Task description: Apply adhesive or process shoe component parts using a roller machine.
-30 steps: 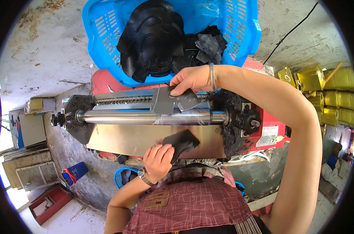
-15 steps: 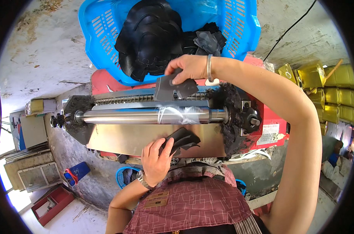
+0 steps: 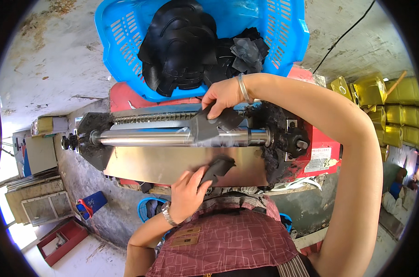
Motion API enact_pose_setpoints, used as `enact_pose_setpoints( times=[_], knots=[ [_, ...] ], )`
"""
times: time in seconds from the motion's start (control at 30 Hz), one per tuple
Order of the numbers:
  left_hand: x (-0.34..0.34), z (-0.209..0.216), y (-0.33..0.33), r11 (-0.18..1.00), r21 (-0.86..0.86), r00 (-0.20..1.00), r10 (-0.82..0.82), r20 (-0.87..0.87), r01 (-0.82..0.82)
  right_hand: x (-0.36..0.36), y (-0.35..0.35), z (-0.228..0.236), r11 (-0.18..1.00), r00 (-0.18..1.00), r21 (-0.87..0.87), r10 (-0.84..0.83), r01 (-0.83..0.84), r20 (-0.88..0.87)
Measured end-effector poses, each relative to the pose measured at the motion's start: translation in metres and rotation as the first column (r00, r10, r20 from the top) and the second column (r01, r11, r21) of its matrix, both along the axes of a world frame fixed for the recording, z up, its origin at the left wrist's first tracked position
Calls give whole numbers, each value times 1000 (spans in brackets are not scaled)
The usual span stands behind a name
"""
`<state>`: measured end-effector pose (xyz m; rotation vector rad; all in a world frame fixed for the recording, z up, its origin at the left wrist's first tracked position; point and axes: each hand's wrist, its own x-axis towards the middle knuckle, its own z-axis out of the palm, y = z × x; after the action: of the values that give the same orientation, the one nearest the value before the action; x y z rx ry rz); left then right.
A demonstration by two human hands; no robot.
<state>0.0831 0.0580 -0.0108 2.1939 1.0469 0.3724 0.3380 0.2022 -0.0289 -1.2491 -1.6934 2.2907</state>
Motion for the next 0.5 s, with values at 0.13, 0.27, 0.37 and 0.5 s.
enact_pose_setpoints(
  times=[0.13,0.27,0.37,0.5],
  knots=[
    [-2,-6,3,851,518,991,-22,-133,88,9,6,10,964,962,146,-190,221,-198],
    [1,-17,0,864,482,987,-159,-16,147,14,4,17,905,876,-328,-372,270,-306],
    [17,-21,10,874,480,997,-68,-26,73,-3,-5,20,942,925,-291,-251,165,-286],
    [16,0,14,984,177,984,-60,165,30,-3,-6,-7,991,988,-132,-32,12,-152]
  ],
)
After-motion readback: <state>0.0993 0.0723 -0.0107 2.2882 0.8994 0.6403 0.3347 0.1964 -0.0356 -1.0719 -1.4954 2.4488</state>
